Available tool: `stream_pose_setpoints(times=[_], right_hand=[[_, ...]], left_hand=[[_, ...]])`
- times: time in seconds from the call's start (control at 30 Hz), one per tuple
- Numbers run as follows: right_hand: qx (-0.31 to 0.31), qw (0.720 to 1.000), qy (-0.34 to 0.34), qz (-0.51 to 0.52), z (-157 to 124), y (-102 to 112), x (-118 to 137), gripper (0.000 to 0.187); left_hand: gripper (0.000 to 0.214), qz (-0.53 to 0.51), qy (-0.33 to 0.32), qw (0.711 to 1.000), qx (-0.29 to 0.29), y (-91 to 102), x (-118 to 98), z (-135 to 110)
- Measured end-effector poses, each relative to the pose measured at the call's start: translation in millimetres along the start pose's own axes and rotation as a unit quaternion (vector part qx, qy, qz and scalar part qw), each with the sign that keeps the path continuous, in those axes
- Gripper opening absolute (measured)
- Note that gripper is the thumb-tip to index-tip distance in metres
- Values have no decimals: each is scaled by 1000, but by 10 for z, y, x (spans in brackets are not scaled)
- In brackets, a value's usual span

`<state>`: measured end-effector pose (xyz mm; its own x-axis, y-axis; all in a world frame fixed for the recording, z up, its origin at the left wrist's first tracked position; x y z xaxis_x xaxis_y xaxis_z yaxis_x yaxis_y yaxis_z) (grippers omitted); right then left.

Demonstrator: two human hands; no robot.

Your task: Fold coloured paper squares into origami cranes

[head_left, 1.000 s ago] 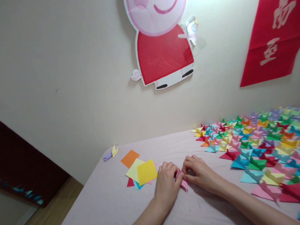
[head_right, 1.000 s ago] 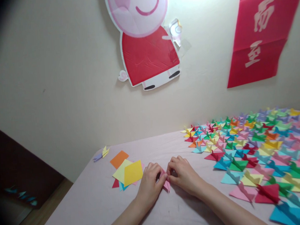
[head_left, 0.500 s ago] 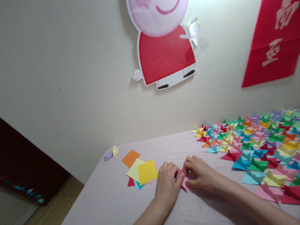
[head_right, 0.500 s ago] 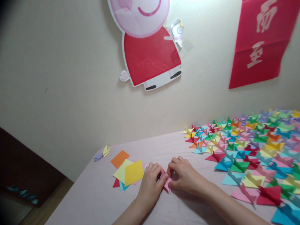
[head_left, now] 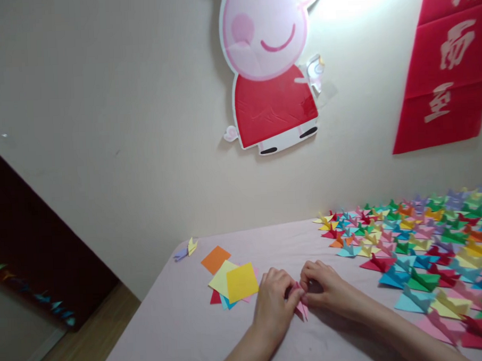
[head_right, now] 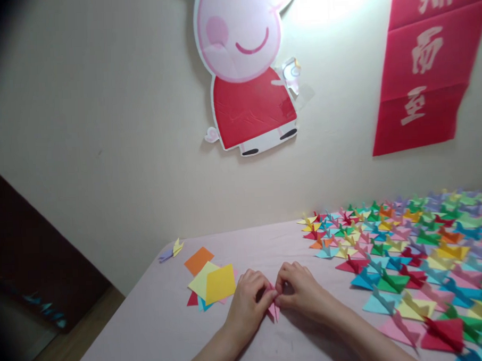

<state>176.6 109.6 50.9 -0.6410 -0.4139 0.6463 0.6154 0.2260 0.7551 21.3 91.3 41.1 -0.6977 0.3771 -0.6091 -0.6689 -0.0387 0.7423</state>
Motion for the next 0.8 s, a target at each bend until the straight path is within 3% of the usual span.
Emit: stream_pose_setpoints(times=[0.17, 0.47, 0.6, 0.8], right_hand=[[-47, 999, 19, -13, -8, -74, -58, 14], [-39, 998, 36, -41, 27, -49, 47, 17], [-59, 996, 60, 12, 42, -71, 84, 7], [-48, 993, 56, 95, -28, -118, 49, 14]], left_hand=[[20, 21, 21, 999, -27, 37, -35, -39], [8, 91, 89, 991, -43, -3, -43, -157], [9, 83, 107, 990, -42, -5, -60, -136], [11, 72, 119, 990, -39, 10, -109, -156]])
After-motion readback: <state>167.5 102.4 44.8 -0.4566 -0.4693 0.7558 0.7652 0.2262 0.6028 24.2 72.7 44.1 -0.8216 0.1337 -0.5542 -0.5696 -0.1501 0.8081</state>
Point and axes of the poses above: each hand's wrist, its own z-axis towards the middle knuckle, its own y-axis out of the back of the hand, x = y × z, the point moved 3 cm from there along z, towards the middle knuckle, and after that the axes turned 3 degrees about y, right-handed, at the moved point
